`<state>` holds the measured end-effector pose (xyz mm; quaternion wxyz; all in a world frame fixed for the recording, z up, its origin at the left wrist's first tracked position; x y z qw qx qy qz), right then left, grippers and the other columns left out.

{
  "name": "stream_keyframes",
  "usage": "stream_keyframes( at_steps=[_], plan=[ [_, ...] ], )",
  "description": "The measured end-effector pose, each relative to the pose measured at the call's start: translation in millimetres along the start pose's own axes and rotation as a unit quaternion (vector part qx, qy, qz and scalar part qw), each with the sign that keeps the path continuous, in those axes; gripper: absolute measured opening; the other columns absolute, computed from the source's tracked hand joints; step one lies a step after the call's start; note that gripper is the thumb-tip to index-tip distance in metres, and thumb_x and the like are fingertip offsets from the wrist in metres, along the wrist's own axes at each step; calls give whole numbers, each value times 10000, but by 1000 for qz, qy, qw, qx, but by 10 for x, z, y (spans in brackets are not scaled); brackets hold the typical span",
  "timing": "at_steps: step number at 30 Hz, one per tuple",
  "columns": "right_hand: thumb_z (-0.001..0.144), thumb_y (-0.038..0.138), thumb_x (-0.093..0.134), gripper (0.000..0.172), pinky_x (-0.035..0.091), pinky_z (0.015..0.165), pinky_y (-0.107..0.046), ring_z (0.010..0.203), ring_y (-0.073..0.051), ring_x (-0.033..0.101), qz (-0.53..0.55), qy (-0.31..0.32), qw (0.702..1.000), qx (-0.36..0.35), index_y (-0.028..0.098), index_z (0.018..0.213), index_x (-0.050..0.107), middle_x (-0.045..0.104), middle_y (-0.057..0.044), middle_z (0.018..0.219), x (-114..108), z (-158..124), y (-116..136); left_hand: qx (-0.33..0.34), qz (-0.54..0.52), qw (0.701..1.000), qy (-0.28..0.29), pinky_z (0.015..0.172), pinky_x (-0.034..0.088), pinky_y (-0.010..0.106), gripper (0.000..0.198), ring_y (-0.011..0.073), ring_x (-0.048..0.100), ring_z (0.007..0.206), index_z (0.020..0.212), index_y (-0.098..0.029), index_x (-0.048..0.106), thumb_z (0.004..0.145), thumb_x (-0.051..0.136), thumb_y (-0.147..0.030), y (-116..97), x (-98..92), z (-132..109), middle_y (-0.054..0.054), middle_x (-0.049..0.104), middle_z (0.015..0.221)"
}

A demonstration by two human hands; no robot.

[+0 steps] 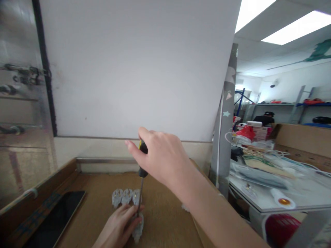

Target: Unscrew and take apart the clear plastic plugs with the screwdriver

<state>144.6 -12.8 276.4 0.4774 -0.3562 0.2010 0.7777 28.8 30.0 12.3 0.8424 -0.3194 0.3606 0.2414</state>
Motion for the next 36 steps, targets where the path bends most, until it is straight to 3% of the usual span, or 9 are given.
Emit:
stream_keyframes(
  at_steps=[4,10,14,16,19,22,27,29,36],
  plan=[
    [858,205,433,267,385,576,-212,694,-99,559,200,83,976,-16,246,1119,468,605,7,913,68,-3,43,-4,10,1000,7,721,520,265,206,196,630,830,1049,-224,574,857,501,-209,-14,-1,13,49,654,883],
    [848,450,483,265,362,563,-291,632,-176,554,-7,-30,1000,0,196,870,554,599,-16,712,64,34,60,-38,-6,999,29,749,528,275,308,201,634,854,1085,-192,559,778,588,-177,-10,-8,40,69,644,918],
    [838,199,455,280,421,692,-244,832,-129,568,210,74,974,-31,241,1111,503,594,-12,1021,70,36,79,-41,-9,999,26,765,527,279,271,203,635,868,1050,-178,561,781,554,-155,-11,-2,41,82,647,932],
    [847,188,442,317,425,643,-217,777,-106,575,269,111,956,-30,282,1146,487,608,15,985,92,49,81,-36,-9,999,25,756,532,281,272,205,636,865,1054,-174,560,784,534,-150,-19,-2,38,86,648,924],
    [861,296,479,190,398,577,-259,682,-149,580,122,25,992,-8,237,1023,559,633,-4,815,96,103,67,-30,-7,999,23,755,534,291,280,209,637,865,1061,-174,564,785,521,-151,-31,-6,30,87,647,918],
    [863,446,447,298,373,540,-313,628,-216,585,-54,-37,998,14,185,861,590,627,-47,707,100,123,77,-30,-5,999,24,756,534,306,266,214,636,859,1044,-182,576,786,518,-156,-33,-4,23,87,646,923],
    [807,176,478,280,426,686,-260,797,-141,580,154,22,987,-33,221,1078,537,608,-26,968,90,77,48,-42,-9,999,27,755,531,305,271,217,635,863,1041,-187,583,778,525,-157,-28,-10,35,89,644,932],
    [824,173,474,297,418,659,-228,726,-109,563,215,45,975,-33,241,1110,520,606,2,876,118,52,35,-48,-17,998,31,761,527,299,273,213,633,867,1044,-192,584,779,524,-160,-32,-24,42,85,643,935],
    [812,262,498,85,349,523,-215,511,-82,453,132,-170,976,-42,185,830,528,522,36,642,77,-26,72,-83,-53,993,60,800,506,297,370,220,616,904,1068,-193,591,700,628,-190,-25,-32,51,84,634,962]
  ],
)
Point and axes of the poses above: each hand's wrist, its own z-axis towards the middle knuckle, its own x-axis out of the palm, y = z × x, the point moved 4 cm from there along z, towards the middle knuckle
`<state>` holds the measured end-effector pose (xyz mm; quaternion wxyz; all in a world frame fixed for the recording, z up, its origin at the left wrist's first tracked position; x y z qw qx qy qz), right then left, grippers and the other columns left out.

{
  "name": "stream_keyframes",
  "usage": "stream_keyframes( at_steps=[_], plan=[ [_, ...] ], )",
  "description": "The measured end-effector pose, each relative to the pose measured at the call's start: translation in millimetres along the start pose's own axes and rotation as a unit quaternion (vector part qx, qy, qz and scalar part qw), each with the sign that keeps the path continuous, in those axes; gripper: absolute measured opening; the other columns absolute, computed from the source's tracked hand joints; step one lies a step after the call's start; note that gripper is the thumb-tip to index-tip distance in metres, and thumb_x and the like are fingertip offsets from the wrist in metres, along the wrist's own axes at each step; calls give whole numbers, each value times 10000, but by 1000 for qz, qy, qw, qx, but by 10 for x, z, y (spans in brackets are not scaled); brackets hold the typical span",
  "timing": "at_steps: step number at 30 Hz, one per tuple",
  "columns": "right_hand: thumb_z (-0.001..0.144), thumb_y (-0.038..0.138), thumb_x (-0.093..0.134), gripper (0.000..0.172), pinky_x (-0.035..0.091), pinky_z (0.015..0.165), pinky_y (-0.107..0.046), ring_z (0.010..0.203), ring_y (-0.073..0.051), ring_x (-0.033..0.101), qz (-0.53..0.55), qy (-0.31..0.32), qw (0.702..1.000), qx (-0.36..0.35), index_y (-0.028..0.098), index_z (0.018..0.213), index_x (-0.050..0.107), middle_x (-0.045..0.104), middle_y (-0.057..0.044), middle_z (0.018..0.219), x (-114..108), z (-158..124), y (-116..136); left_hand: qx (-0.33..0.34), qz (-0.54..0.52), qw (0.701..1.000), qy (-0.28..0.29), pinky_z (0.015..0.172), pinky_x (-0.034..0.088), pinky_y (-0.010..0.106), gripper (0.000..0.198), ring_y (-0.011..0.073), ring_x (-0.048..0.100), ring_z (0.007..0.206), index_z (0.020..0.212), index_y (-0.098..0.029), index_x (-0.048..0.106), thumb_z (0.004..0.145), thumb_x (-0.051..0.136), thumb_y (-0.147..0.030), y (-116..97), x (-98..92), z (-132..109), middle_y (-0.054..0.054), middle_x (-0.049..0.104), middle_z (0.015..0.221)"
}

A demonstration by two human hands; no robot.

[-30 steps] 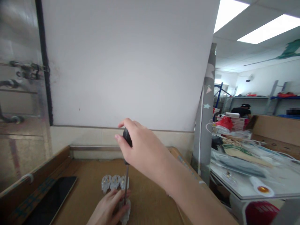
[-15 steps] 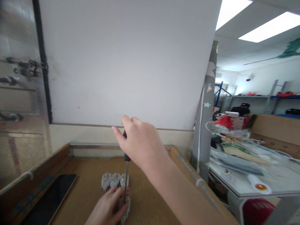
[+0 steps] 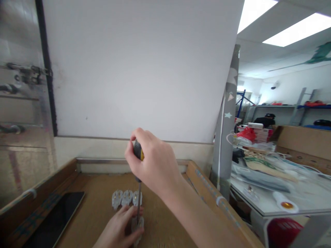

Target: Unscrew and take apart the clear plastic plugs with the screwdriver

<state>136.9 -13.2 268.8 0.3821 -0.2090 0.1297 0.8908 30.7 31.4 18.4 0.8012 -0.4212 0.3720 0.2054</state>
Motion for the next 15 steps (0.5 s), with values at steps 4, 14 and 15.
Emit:
stream_keyframes(
  at_steps=[4,14,15],
  plan=[
    [748,173,502,64,313,472,-202,434,-74,389,-80,-133,988,10,190,793,544,416,63,532,-332,122,-134,-7,-16,1000,2,821,497,293,387,207,613,925,1097,-205,579,712,599,-166,-7,-4,11,78,633,985],
    [784,204,439,140,344,531,-236,606,-153,556,-164,-64,982,63,181,862,553,602,-25,723,258,-209,-639,69,53,996,-24,742,485,289,221,206,604,846,937,-259,629,725,622,-195,-53,-1,-10,7,683,857],
    [784,214,446,160,348,540,-239,613,-156,557,-149,-56,984,78,184,895,557,600,-22,724,300,-232,-655,95,57,994,-20,739,477,282,237,201,603,838,949,-270,622,719,640,-214,-57,17,-17,-7,691,870]
  ],
)
Point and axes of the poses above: each hand's wrist, its own z-axis towards the middle knuckle, its own x-axis out of the palm, y = z × x, the point moved 4 cm from there along z, towards the middle knuckle
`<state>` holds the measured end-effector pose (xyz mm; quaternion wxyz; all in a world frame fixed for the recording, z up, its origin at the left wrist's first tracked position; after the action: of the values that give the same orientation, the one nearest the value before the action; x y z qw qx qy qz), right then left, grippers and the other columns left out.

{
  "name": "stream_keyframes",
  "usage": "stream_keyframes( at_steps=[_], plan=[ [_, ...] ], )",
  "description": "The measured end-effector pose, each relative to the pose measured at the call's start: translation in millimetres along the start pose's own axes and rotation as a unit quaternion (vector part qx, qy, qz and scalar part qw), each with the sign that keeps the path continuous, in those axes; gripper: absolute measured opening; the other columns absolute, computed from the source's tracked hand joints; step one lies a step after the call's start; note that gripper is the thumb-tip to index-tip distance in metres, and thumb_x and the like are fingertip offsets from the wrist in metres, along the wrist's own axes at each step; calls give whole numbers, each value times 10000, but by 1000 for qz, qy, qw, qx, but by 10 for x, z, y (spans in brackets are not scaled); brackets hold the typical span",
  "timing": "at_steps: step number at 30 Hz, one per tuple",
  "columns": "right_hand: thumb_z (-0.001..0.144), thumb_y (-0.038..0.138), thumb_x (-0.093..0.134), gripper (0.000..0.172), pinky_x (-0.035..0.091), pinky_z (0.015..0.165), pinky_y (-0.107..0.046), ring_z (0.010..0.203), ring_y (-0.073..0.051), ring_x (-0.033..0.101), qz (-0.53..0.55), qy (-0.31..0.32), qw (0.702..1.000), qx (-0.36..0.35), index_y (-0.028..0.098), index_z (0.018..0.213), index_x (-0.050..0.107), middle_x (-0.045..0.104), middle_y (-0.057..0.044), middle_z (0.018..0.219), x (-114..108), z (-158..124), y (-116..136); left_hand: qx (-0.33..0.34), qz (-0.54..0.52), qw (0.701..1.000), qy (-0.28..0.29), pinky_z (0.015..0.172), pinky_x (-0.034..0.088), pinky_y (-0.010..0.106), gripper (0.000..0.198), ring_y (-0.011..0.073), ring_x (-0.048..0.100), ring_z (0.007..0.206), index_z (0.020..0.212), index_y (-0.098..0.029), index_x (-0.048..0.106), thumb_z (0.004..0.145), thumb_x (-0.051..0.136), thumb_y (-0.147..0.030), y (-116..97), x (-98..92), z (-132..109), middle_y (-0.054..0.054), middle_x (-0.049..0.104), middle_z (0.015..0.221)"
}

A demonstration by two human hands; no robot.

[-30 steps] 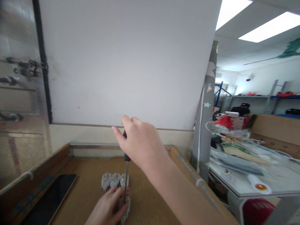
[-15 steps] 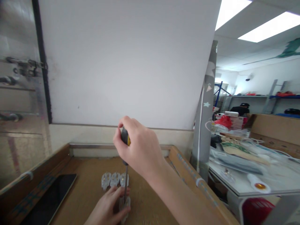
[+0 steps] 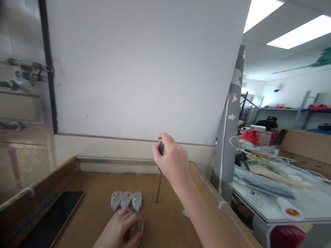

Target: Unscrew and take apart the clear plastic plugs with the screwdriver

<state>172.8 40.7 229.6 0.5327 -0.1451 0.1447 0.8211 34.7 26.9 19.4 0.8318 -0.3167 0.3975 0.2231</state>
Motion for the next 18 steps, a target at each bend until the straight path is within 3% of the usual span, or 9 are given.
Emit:
stream_keyframes(
  at_steps=[2,6,9,12,18],
  plan=[
    [777,255,498,207,366,554,-243,596,-151,546,110,29,991,67,200,970,546,581,0,697,69,-22,-39,62,7,998,8,718,464,267,271,186,602,802,973,-282,605,710,667,-268,-24,38,-11,-28,701,939],
    [778,420,547,228,404,452,-228,450,-122,491,359,59,905,220,209,820,472,471,64,540,194,-83,-145,113,43,992,47,717,437,272,300,187,599,811,1054,-289,566,764,622,-343,-76,111,31,-28,674,1075],
    [785,449,548,280,358,354,-199,363,-96,421,375,-22,886,273,216,722,406,410,87,475,98,-163,-218,85,72,991,78,774,420,317,310,215,585,836,1017,-269,586,737,644,-388,-145,145,149,0,691,978],
    [715,408,652,284,294,294,-184,313,-80,364,398,-107,859,305,209,707,449,412,92,441,-105,-244,-249,48,85,992,78,828,408,354,267,224,573,856,913,-222,608,687,681,-343,-219,168,308,18,682,886],
    [691,441,667,337,240,253,-157,263,-63,315,419,-91,840,334,202,640,434,391,95,369,-212,-324,-202,53,136,988,57,896,382,415,274,238,589,841,828,-185,627,682,686,-410,-175,190,675,52,684,798]
  ],
)
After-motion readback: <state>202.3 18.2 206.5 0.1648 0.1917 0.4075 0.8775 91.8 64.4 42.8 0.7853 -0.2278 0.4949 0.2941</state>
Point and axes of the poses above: each hand's wrist, its own z-axis towards the middle knuckle, its own x-axis out of the palm, y = z × x, the point moved 4 cm from there along z, towards the middle knuckle
